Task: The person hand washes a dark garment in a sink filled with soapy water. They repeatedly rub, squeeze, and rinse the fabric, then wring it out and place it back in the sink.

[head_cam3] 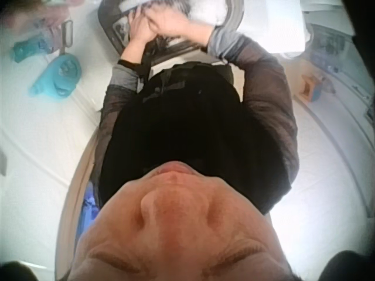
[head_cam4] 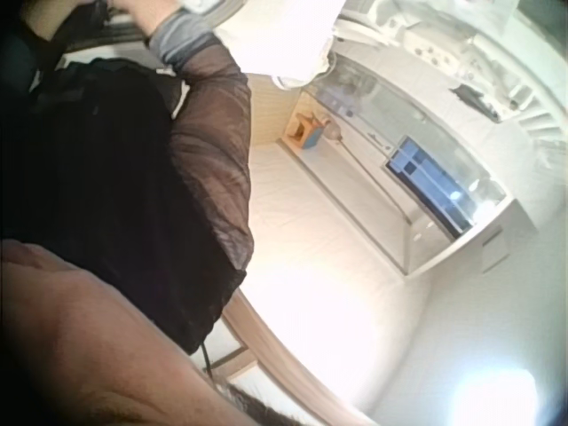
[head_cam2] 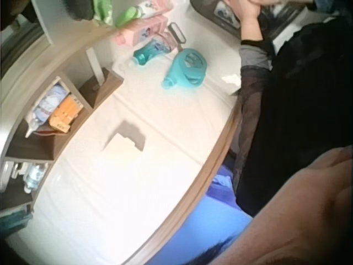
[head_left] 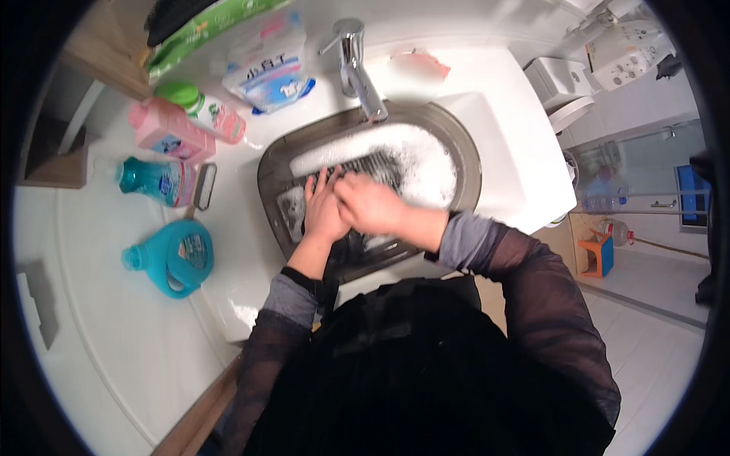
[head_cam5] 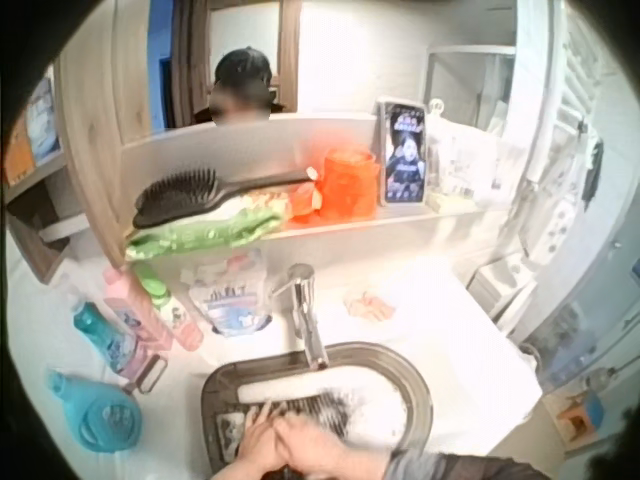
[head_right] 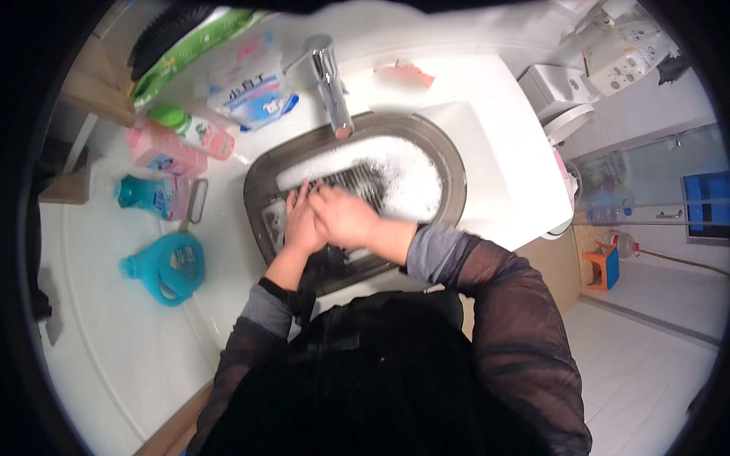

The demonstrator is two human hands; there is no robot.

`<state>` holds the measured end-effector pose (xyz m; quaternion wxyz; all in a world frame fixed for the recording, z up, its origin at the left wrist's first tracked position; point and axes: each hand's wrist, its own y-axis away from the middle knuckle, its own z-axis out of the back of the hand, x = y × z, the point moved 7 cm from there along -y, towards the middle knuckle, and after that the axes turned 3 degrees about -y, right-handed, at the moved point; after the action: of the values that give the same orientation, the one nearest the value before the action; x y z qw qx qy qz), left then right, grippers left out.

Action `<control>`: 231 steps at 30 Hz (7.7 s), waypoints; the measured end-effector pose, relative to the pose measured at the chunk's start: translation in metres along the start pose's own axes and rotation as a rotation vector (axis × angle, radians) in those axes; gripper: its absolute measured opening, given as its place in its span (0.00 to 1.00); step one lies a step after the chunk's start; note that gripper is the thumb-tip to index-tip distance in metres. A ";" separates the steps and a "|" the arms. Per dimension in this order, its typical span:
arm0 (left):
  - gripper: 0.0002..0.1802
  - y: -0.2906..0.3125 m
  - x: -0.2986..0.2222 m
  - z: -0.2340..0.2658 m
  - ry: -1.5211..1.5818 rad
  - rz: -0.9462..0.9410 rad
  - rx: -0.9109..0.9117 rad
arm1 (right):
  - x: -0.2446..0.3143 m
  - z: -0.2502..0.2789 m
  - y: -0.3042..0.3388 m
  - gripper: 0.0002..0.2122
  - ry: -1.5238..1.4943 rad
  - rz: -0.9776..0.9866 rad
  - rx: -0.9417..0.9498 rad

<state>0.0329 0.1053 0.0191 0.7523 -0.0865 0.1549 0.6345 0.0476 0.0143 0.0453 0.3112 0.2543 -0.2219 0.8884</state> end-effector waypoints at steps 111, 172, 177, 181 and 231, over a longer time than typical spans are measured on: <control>0.14 0.003 0.017 0.007 0.412 -0.034 -0.085 | -0.182 0.048 0.073 0.09 -0.845 -0.926 0.205; 0.26 -0.002 0.004 -0.003 0.088 0.035 -0.101 | -0.055 -0.007 0.002 0.13 0.082 -0.103 0.275; 0.25 -0.001 0.005 -0.002 0.045 0.036 -0.069 | -0.136 0.021 -0.002 0.15 0.292 -0.771 0.244; 0.24 -0.003 0.004 0.000 0.078 0.031 -0.104 | -0.076 0.011 -0.003 0.13 0.157 -0.327 0.152; 0.22 -0.005 0.004 -0.002 0.051 0.055 -0.086 | -0.143 -0.010 0.009 0.25 -0.079 -0.713 0.005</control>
<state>0.0385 0.1075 0.0153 0.7259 -0.1305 0.1490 0.6587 0.1346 -0.0492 -0.0490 0.5921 0.3507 -0.1290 0.7140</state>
